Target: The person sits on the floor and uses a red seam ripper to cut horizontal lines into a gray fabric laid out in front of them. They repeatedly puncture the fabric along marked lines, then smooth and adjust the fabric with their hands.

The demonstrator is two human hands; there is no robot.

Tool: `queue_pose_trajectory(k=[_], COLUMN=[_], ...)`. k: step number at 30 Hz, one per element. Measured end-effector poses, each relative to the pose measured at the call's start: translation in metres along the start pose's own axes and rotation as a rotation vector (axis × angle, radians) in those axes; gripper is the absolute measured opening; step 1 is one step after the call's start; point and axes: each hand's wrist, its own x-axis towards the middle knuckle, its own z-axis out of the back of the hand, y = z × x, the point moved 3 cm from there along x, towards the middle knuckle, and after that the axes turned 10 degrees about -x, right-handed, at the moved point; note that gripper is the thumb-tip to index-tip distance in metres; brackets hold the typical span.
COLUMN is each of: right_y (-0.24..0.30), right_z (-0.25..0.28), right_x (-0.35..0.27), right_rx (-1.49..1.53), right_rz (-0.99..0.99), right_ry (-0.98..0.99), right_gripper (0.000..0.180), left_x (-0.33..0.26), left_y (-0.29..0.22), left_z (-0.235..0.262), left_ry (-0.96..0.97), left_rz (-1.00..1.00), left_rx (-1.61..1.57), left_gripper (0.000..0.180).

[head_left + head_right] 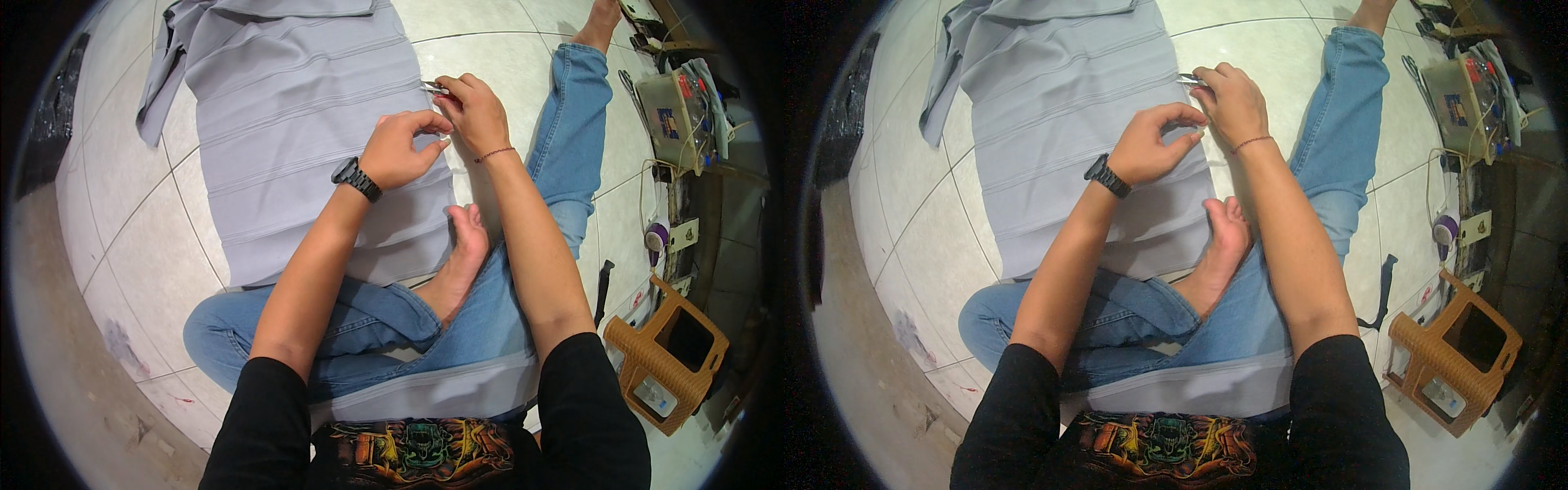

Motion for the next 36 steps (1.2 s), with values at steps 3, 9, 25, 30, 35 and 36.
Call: queue_pose_trajectory(k=[3, 9, 25, 30, 35, 36], right_y=[0.002, -0.002, -0.003, -0.033, -0.091, -0.107], right_z=[-0.001, -0.005, 0.001, -0.012, 0.030, 0.048], right_x=[0.002, 0.001, -0.017, -0.015, 0.002, 0.001], right_rx=[-0.031, -0.030, 1.045, 0.786, 0.199, 0.043], right_rz=[0.008, -0.021, -0.474, -0.414, -0.349, -0.432], right_ry=[-0.005, 0.002, 0.493, 0.450, -0.074, -0.163], right_gripper=[0.029, 0.025, 0.045, 0.033, 0.024, 0.023], left_x=[-0.001, -0.001, -0.008, -0.014, -0.015, -0.015], left_y=[0.001, 0.004, 0.012, 0.018, 0.024, 0.025], left_z=[0.001, 0.001, 0.010, 0.000, -0.001, 0.000], left_ry=[0.012, -0.002, -0.104, -0.133, -0.178, -0.176], left_rz=[0.016, 0.011, -0.047, -0.217, -0.185, -0.165], left_rx=[0.001, 0.012, 0.213, 0.553, 0.734, 0.758], left_gripper=[0.029, 0.029, 0.069, 0.074, 0.072, 0.072])
